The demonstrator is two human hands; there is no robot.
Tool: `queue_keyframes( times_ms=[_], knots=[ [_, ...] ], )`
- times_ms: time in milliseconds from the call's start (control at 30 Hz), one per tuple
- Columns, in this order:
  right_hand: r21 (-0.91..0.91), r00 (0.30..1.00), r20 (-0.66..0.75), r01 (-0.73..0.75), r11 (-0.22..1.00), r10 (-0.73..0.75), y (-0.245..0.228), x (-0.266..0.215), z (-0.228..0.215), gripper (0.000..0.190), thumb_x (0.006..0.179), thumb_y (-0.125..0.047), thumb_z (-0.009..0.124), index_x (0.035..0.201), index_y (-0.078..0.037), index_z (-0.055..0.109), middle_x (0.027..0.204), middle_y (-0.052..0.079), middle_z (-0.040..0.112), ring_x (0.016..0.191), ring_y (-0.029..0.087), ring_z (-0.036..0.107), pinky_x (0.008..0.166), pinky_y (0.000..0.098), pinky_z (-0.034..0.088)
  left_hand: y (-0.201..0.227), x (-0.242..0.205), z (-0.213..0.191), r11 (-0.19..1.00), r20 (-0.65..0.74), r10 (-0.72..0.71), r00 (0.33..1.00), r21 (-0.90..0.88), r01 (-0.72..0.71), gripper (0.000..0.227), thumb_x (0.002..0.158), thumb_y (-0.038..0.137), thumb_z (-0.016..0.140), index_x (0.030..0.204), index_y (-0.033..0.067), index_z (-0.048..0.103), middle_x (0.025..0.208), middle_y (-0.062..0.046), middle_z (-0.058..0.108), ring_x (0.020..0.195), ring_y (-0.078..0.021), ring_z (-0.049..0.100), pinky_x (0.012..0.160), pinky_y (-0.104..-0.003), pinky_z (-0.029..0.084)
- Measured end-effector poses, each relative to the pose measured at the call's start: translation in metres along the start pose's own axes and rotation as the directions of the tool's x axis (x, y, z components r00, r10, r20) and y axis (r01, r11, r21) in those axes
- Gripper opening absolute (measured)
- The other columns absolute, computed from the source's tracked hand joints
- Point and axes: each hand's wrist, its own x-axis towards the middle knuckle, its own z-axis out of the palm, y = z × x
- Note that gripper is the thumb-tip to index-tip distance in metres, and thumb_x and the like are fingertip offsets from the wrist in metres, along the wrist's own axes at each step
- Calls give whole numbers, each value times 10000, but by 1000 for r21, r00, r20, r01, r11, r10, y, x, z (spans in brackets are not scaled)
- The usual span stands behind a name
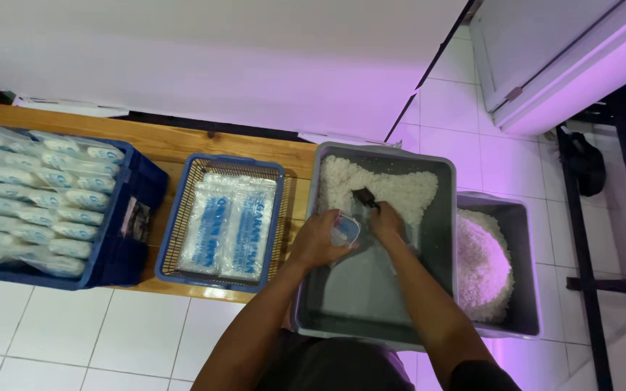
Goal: The person prepares small bags of salt. They take an empty plastic bag, use a small scoop to fill it with white salt from a large gray bin, and then place the filled bag into a blue storage crate alongside other pre-packaged bags.
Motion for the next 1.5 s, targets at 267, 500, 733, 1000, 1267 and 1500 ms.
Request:
queue_keyframes(
  times_ms=[267, 500, 733, 1000, 1267, 1500],
  knots=[
    [117, 970, -18, 243, 963, -242, 39, -44, -68, 438, 1129, -184, 534, 1481, 51, 648, 1304, 366, 707, 1240, 563, 683, 1021, 661, 556, -3, 2, 3, 998, -36, 54, 998, -12, -54, 891, 713, 530, 954, 1383, 29, 648, 1085, -227, 799, 997, -496, 775, 928, -581, 609],
    [16, 852, -117, 515, 857, -510, 22, -100, -164, 314, 1019, -135, 711, 1322, -101, 787, 1140, 237, 797, 1114, 486, 745, 943, 563, 607, 3, 1, -4, 999, -8, 27, 1000, -46, -28, 939, 734, 541, 937, 1419, -17, 623, 1185, -278, 789, 1094, -510, 766, 1031, -591, 573],
    [-668, 556, 31, 630, 397, -830, -36, -143, -199, 271, 950, -235, 794, 1215, -196, 756, 904, 33, 699, 821, 226, 751, 723, 325, 610, 6, 2, -7, 999, 78, -38, 996, -19, 39, 1001, 706, 593, 941, 1455, 20, 607, 1228, -253, 781, 1140, -512, 747, 1041, -588, 579],
    [-765, 363, 156, 633, 120, -919, -78, -169, -173, 184, 937, -232, 750, 1084, -122, 757, 859, 23, 553, 724, 212, 630, 545, 334, 521, 10, -2, -6, 998, 66, -55, 996, -5, 55, 1009, 753, 590, 939, 1491, 11, 568, 1262, -262, 774, 1178, -517, 731, 1033, -583, 594],
    [-779, 465, -30, 543, 312, -885, -47, -165, -180, 153, 978, -293, 716, 1094, -199, 752, 863, -14, 599, 724, 178, 666, 557, 295, 527, -1, -2, 3, 1000, 6, -7, 1000, 10, 7, 1017, 735, 626, 939, 1465, 5, 600, 1229, -255, 786, 1138, -503, 749, 1037, -569, 600],
    [-600, 868, -114, 328, 730, -483, 77, -80, -118, 232, 1022, -223, 593, 957, -40, 720, 767, 154, 689, 740, 360, 765, 647, 445, 613, 1, -1, -2, 995, -48, 84, 995, -48, -86, 931, 710, 562, 970, 1361, -20, 648, 1113, -267, 797, 1033, -508, 776, 956, -589, 612]
  ],
)
